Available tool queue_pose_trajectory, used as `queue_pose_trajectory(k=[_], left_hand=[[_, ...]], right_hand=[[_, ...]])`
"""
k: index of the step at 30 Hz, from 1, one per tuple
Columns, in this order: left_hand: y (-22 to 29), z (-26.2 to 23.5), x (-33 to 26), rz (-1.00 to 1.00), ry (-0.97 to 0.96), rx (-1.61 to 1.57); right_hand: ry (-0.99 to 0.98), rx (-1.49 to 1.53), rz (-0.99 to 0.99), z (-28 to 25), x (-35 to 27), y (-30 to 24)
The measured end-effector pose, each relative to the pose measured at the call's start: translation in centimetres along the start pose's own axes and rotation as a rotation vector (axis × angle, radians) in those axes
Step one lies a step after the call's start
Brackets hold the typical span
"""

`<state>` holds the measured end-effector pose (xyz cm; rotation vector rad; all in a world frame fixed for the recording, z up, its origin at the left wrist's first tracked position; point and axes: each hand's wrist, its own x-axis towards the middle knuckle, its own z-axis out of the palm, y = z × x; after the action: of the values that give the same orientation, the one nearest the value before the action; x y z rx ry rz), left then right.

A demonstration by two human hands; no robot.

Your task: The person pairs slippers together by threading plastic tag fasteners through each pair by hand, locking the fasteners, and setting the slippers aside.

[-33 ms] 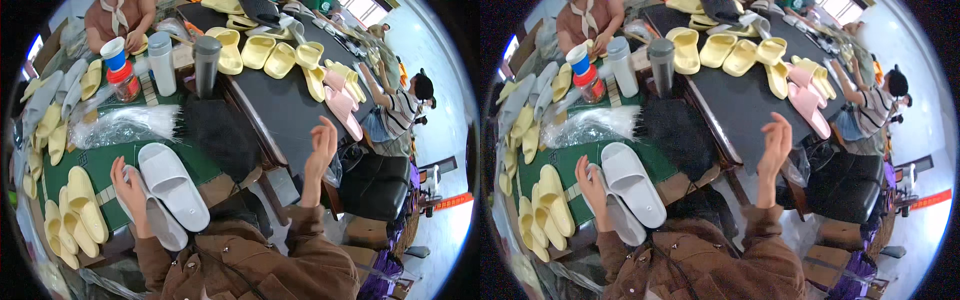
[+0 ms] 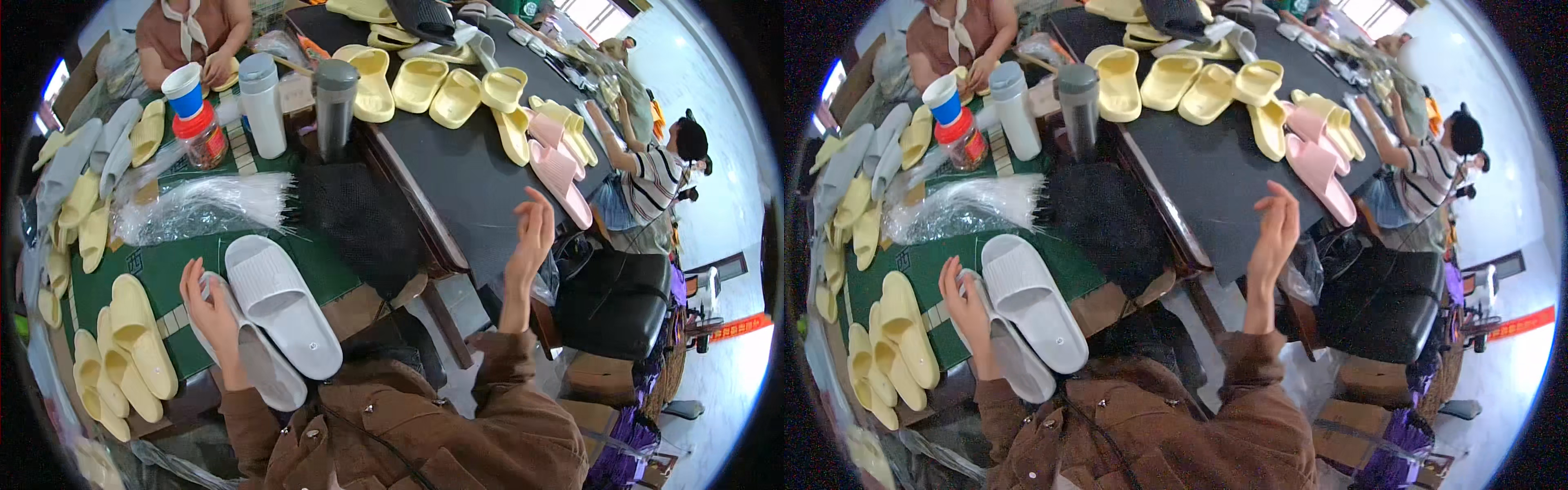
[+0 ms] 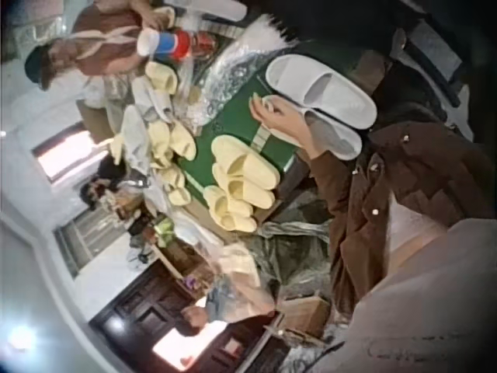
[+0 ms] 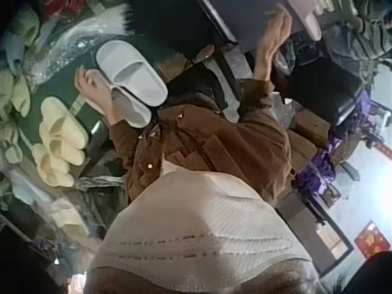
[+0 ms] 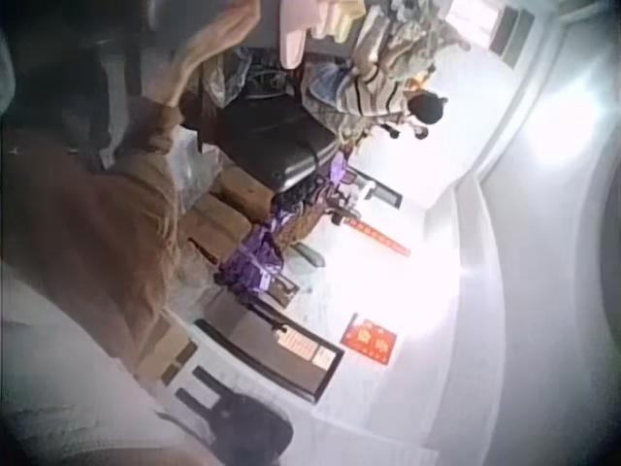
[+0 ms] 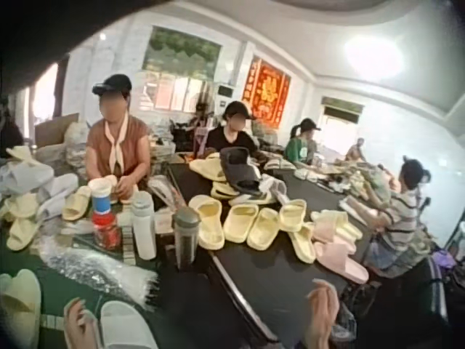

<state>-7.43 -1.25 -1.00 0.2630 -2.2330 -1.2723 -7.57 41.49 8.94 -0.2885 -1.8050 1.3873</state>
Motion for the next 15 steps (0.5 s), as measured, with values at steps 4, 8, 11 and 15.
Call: queue_pose_trajectory(k=[4,8,11,15], left_hand=[[1.9,-1.1,0.4,0.208,0.058,0.157],[7.2,-3.8,-1.7,0.374,0.069,0.253],[7.6,-6.3,-5.3,0.207,-0.057,0.3],[7.0,-5.6,-9.5,0.056,-0.204,0.293]], right_hand=[[-0.023,-0.315,-0.149,-3.0,6.5,5.7],[-0.005,-0.692,-0.311,-6.7,13.3,9.2],[0.197,-0.826,-0.312,-7.3,14.7,9.0],[0.086,-1.006,-0.042,-11.7,16.9,11.8]])
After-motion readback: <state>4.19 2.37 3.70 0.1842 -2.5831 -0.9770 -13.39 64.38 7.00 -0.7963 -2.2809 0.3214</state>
